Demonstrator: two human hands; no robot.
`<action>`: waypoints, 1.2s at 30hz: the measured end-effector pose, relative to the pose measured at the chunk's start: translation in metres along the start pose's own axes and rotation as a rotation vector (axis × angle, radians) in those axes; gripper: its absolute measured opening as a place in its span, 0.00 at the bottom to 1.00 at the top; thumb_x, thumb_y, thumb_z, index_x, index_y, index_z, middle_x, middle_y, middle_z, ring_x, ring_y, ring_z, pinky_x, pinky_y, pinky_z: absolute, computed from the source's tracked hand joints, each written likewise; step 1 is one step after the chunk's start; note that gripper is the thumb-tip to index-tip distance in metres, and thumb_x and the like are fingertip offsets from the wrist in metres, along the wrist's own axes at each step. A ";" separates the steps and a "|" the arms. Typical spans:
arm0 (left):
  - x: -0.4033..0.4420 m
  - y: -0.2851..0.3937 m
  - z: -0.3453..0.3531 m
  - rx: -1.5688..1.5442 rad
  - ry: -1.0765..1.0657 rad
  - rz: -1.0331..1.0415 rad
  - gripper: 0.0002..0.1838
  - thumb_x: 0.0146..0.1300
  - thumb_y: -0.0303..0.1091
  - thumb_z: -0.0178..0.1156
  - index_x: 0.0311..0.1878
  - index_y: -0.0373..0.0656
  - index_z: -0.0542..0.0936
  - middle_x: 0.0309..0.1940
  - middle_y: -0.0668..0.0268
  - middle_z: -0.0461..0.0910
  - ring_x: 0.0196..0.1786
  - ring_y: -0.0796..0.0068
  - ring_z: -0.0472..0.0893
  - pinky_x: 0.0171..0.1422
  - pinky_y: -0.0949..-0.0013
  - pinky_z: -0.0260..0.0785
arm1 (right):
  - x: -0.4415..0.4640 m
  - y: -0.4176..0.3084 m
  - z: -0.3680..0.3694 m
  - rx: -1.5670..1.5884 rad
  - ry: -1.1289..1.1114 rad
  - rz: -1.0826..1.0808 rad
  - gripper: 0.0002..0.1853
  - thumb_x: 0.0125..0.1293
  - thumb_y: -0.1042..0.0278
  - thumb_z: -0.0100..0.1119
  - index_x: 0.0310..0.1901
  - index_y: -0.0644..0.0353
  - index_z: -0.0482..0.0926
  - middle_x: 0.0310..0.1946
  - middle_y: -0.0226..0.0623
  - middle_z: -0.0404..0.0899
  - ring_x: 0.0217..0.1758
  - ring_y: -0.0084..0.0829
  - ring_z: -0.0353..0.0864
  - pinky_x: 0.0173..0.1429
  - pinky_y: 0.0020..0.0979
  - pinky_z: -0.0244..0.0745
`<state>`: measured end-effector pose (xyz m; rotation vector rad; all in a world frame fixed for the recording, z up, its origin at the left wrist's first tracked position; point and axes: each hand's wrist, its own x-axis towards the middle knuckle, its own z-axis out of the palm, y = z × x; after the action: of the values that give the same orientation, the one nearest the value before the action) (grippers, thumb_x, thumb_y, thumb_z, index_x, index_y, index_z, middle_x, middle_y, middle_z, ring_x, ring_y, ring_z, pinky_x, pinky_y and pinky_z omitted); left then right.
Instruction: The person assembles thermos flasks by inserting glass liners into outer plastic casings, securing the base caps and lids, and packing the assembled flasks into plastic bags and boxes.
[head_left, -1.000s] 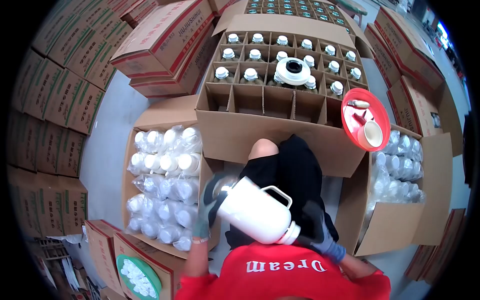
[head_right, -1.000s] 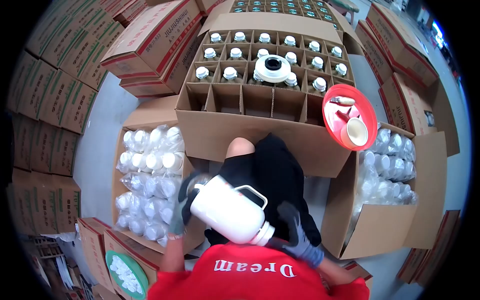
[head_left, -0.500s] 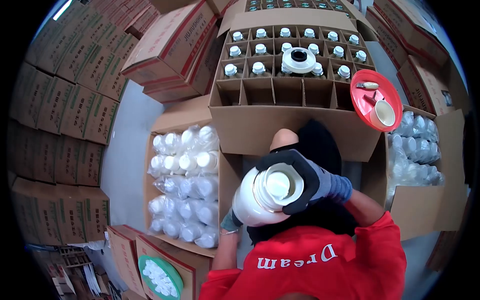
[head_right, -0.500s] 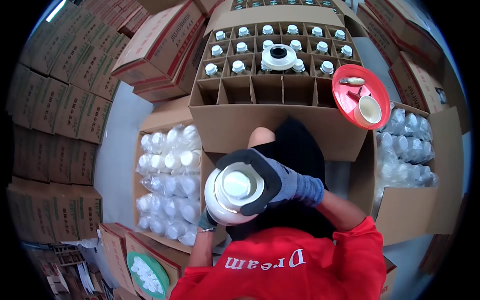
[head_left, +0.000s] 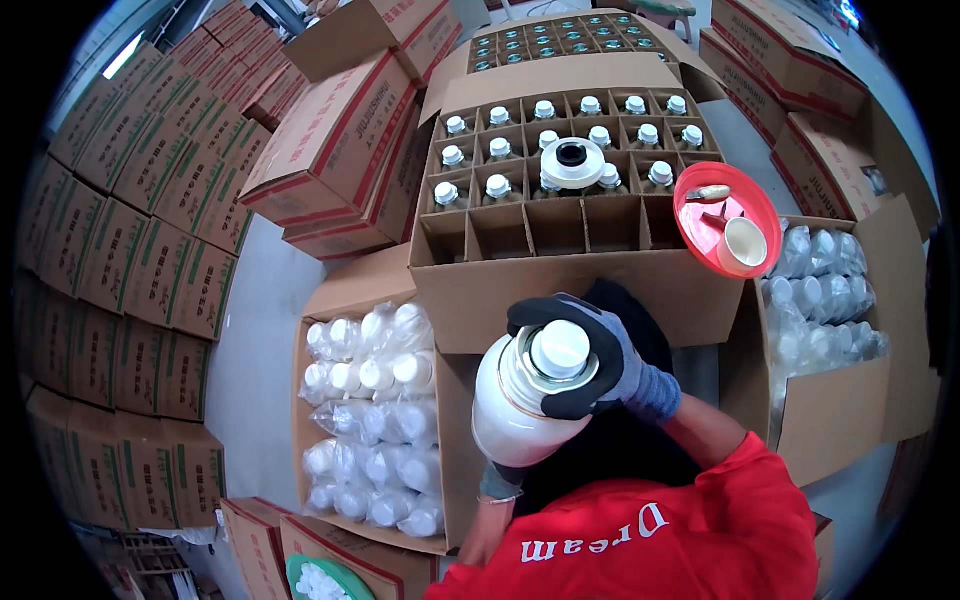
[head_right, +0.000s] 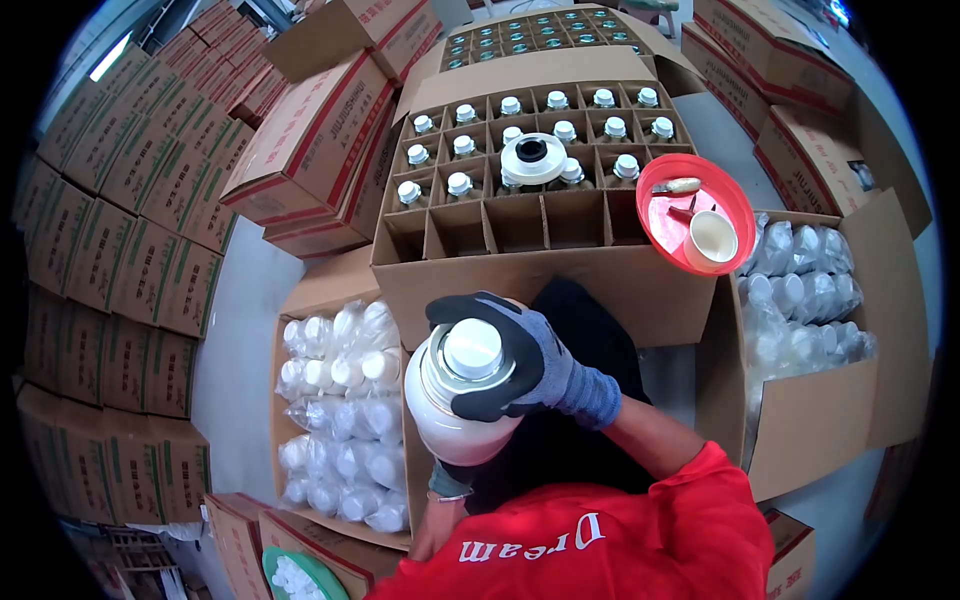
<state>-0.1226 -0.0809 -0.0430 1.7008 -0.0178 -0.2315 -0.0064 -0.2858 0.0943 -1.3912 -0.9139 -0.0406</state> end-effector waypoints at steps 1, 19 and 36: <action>0.000 -0.003 -0.002 -0.004 -0.002 -0.007 0.22 0.73 0.37 0.53 0.67 0.40 0.71 0.63 0.59 0.75 0.65 0.66 0.74 0.70 0.61 0.65 | -0.002 0.002 -0.002 -0.003 -0.007 -0.030 0.40 0.44 0.53 0.79 0.58 0.65 0.76 0.53 0.46 0.80 0.56 0.44 0.81 0.63 0.37 0.72; 0.106 0.112 0.033 1.045 -0.667 -0.001 0.25 0.58 0.56 0.61 0.30 0.38 0.86 0.31 0.50 0.84 0.38 0.54 0.85 0.44 0.57 0.75 | 0.067 0.198 -0.159 -1.118 -0.010 -0.011 0.31 0.56 0.59 0.70 0.62 0.49 0.71 0.62 0.47 0.70 0.66 0.52 0.69 0.69 0.49 0.66; 0.157 0.110 0.013 -0.497 0.060 0.048 0.37 0.73 0.64 0.44 0.69 0.40 0.67 0.61 0.57 0.73 0.62 0.66 0.75 0.65 0.61 0.71 | 0.056 0.084 -0.065 -0.647 0.051 0.010 0.33 0.58 0.60 0.68 0.63 0.63 0.68 0.49 0.53 0.73 0.45 0.53 0.80 0.48 0.44 0.78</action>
<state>0.0427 -0.1323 0.0410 1.2101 0.0408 -0.1342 0.1088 -0.2941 0.0633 -1.9793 -0.8874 -0.3917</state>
